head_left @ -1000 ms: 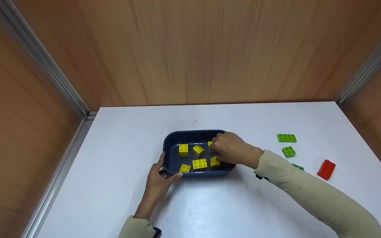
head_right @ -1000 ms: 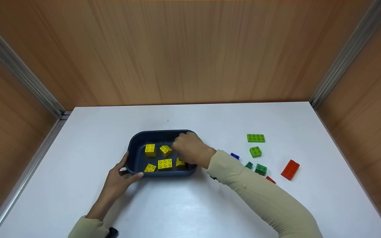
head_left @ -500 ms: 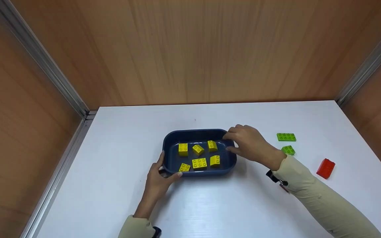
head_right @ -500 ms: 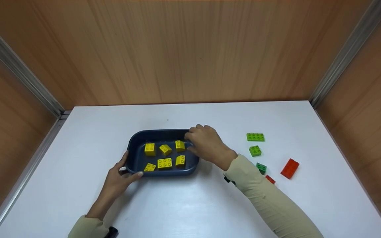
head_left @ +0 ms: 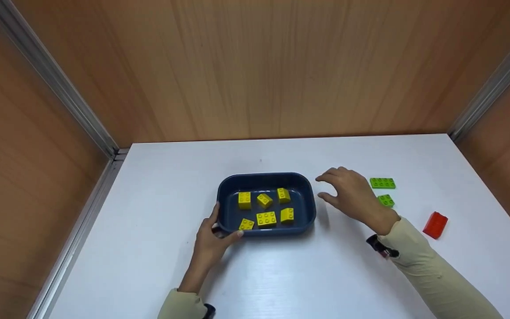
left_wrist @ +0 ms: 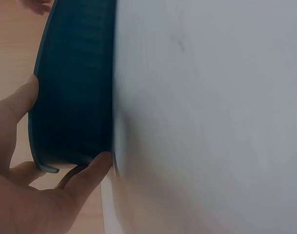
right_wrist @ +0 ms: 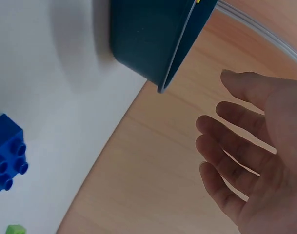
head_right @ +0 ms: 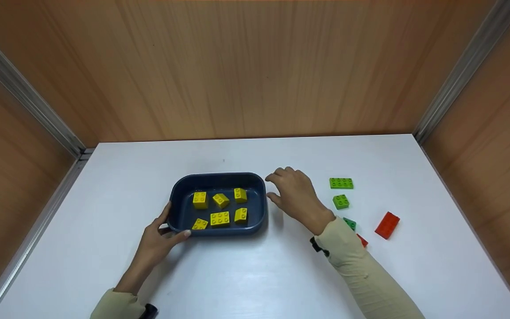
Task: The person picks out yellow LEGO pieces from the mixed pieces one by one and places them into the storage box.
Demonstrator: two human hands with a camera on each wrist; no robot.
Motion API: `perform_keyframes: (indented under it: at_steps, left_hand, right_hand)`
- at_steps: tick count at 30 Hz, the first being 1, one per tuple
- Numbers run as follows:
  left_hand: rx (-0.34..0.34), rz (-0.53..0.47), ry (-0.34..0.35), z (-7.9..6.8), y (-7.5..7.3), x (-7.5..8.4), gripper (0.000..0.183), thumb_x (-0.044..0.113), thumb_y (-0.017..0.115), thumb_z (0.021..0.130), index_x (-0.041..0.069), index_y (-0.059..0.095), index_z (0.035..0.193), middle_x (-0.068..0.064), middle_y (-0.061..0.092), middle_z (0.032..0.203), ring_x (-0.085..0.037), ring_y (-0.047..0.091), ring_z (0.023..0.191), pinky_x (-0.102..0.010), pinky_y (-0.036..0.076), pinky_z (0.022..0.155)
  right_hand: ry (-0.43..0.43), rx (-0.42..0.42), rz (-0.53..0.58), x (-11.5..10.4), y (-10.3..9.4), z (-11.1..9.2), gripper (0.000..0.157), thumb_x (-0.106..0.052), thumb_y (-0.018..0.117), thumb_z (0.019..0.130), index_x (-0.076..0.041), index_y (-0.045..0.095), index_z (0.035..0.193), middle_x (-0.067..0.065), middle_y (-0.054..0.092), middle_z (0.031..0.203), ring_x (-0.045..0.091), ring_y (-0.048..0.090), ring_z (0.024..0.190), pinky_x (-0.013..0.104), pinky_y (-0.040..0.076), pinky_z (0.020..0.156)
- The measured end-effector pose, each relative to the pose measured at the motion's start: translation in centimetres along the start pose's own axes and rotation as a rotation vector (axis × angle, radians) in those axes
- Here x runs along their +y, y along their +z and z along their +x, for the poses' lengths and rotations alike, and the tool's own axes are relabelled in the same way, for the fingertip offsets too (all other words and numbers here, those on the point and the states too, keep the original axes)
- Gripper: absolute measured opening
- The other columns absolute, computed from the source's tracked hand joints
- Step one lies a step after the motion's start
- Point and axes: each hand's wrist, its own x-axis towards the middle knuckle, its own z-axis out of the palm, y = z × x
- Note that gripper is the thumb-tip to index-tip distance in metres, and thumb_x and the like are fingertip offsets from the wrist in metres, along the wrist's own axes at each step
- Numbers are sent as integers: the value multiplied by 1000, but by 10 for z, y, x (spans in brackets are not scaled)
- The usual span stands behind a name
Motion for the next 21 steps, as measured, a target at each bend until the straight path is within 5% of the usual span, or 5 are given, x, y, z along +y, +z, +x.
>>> perform_keyframes:
  at_steps: [13, 21]
  left_hand:
    - [4, 12, -4, 1, 0, 2, 101, 22, 88, 89, 10, 27, 168, -27, 51, 147, -42, 57, 133, -48, 54, 109]
    - [4, 9, -11, 0, 0, 2, 102, 22, 88, 89, 10, 26, 168, -27, 50, 149, -42, 57, 133, -48, 54, 110]
  right_hand:
    - [111, -27, 3, 13, 13, -21, 60, -22, 89, 88, -4, 65, 140, 16, 68, 135, 37, 65, 122, 55, 56, 101]
    - [174, -186, 36, 7, 24, -32, 89, -36, 82, 94, -5, 37, 163, 23, 37, 166, 44, 41, 149, 63, 35, 122]
